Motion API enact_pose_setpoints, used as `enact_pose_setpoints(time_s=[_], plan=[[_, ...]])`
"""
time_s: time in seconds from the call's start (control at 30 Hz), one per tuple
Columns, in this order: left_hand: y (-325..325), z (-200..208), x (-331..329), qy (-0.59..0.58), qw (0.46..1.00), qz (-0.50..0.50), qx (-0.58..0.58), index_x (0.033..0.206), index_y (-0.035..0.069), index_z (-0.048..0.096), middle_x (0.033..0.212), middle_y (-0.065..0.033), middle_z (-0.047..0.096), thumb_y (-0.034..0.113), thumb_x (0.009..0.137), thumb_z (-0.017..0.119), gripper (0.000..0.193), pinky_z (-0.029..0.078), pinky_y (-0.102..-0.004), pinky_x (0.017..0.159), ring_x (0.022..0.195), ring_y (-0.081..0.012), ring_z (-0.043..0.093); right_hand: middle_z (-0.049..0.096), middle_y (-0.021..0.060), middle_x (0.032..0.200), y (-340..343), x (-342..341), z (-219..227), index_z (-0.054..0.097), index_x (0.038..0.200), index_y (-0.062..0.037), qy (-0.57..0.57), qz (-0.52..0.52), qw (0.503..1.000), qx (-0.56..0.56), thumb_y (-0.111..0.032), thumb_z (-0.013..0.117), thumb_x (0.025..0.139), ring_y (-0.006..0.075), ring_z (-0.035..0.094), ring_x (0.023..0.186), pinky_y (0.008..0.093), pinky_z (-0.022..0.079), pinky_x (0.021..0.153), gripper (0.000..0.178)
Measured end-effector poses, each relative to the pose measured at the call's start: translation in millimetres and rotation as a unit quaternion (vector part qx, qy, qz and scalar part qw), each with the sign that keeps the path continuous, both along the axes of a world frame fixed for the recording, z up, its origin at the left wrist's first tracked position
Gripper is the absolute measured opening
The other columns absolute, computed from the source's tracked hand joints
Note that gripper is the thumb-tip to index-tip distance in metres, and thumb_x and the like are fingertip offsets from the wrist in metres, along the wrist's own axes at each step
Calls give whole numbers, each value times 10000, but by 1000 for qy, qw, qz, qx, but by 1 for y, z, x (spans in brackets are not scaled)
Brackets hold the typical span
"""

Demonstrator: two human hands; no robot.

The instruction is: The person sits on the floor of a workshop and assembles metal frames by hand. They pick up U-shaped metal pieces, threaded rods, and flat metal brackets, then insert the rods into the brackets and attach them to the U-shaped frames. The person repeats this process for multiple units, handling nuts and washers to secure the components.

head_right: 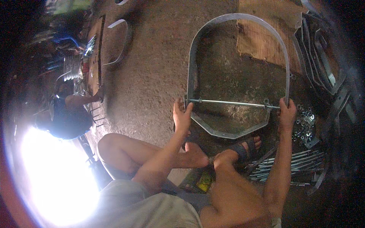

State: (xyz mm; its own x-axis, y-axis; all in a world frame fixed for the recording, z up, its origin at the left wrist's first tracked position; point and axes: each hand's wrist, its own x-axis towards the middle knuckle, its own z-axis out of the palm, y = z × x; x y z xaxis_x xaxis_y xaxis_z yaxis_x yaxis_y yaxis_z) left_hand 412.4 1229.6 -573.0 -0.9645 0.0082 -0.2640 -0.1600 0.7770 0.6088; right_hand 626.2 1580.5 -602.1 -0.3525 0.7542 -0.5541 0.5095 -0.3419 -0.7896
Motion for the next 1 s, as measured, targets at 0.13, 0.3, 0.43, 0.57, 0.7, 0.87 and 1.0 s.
enact_pose_setpoints(time_s=[0.13,0.3,0.43,0.57,0.7,0.87,1.0], plan=[[-25,-31,-3,-66,994,55,68,1369,12,568,1148,-221,665,317,877,742,604,499,-424,937,1076,-350,647,543,-43,822,-6,-7,9,636,1091,-77,-8,8,1000,12,-273,642,967,67,479,622,235,393,540,232],[-12,-22,-6,-24,1000,-16,2,1340,42,611,1152,-209,678,272,928,669,475,501,-407,924,1066,-332,663,543,-30,781,-11,-6,12,645,1083,-45,-24,4,998,56,-261,634,973,77,478,598,260,396,524,242],[-6,-10,-8,8,997,-57,-45,1324,50,623,1131,-209,686,217,941,627,418,507,-403,917,1048,-354,664,576,3,811,-13,-5,13,646,1107,-34,-25,33,997,59,-278,627,976,90,509,652,269,412,550,278],[-9,-15,-10,34,996,-69,-35,1312,48,632,1152,-214,686,196,940,616,401,508,-419,933,1066,-364,663,627,54,883,-4,-3,-3,642,1126,-16,-34,55,994,84,-289,631,972,148,577,747,288,461,621,314],[-10,-15,-10,41,995,-63,-66,1311,48,625,1195,-210,675,190,920,643,417,491,-430,963,1110,-360,649,676,106,952,-13,-30,36,646,1132,3,-73,-9,997,31,-289,640,963,212,626,849,356,500,760,337],[58,28,5,249,927,-222,-174,1339,98,578,1223,-177,604,210,845,710,523,400,-500,1035,1184,-387,538,665,187,1030,-14,-17,24,667,1118,-2,-102,25,988,110,-289,650,948,314,650,933,418,486,858,334],[100,18,6,188,884,-428,1,1338,102,561,1219,-167,604,266,836,731,554,399,-489,1016,1169,-373,539,621,189,1070,-21,-21,30,682,1095,-9,-105,56,978,172,-280,660,932,336,619,1010,406,474,889,316]])
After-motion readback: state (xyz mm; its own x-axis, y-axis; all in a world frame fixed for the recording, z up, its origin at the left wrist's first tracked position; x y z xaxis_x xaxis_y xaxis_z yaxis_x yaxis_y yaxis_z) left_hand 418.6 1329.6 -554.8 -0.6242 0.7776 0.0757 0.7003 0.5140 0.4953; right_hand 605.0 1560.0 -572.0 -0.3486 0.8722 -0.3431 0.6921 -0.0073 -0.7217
